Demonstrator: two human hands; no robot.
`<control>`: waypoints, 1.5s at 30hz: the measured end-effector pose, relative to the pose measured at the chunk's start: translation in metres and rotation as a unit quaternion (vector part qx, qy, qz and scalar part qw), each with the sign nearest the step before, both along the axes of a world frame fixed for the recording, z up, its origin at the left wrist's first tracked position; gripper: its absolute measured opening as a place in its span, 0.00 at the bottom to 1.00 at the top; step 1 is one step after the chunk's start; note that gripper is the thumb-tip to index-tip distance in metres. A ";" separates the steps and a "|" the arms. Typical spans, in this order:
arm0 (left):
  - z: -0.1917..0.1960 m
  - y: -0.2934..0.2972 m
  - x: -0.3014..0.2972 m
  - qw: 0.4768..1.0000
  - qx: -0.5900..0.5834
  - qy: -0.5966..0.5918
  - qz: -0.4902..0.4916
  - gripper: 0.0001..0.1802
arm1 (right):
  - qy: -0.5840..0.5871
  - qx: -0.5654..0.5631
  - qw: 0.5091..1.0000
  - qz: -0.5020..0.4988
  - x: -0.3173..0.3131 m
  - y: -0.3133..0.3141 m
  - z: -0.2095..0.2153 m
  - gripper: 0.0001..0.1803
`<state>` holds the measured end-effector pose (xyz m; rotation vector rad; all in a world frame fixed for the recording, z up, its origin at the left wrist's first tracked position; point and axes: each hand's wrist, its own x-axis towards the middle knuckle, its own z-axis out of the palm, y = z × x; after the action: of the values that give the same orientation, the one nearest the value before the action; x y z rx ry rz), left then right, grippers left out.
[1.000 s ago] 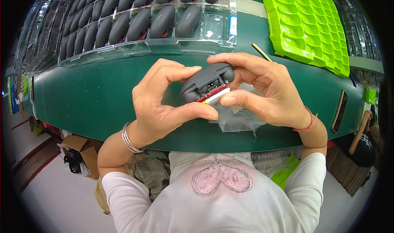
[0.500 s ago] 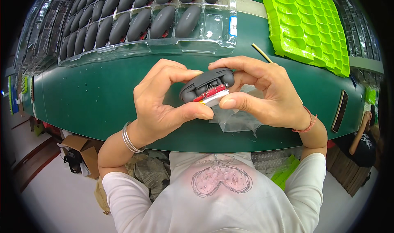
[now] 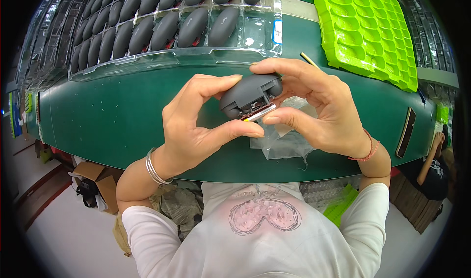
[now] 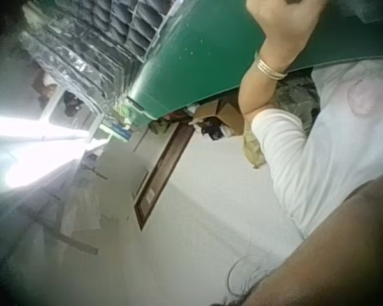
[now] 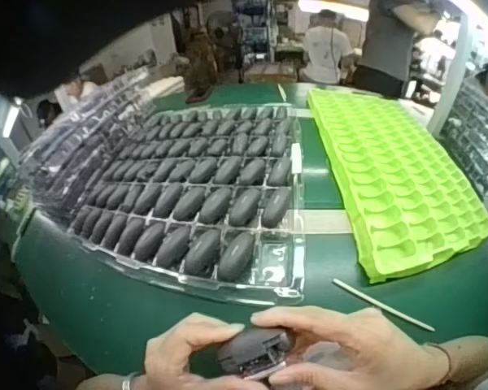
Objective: The person assembles small grey electronic devices at a factory workstation. They insert a battery into the device casing, use a wooden stick to adjust internal components, and then use a screwdriver to tighten a screw. The person places the finished units into a clear plastic tray.
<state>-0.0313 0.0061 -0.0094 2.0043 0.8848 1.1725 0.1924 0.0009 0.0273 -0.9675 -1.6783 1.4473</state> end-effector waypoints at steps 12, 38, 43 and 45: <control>0.001 0.003 0.004 0.997 0.055 0.021 0.043 0.29 | -0.041 0.064 0.997 0.003 0.000 0.003 -0.006 0.27; 0.016 0.079 0.020 0.893 0.176 0.357 0.211 0.16 | -0.144 0.222 0.948 -0.179 0.021 0.054 -0.012 0.17; 0.017 0.083 0.012 0.930 0.142 0.284 0.185 0.16 | -0.118 0.207 0.963 -0.123 0.026 0.066 -0.018 0.17; 0.023 0.081 0.006 0.958 0.069 0.219 0.171 0.16 | -0.142 0.204 0.965 -0.087 0.027 0.072 -0.015 0.17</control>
<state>-0.0256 0.0872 0.0135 2.3387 1.4531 0.9977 0.2192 0.0728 0.0123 -1.0882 -1.9401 0.8292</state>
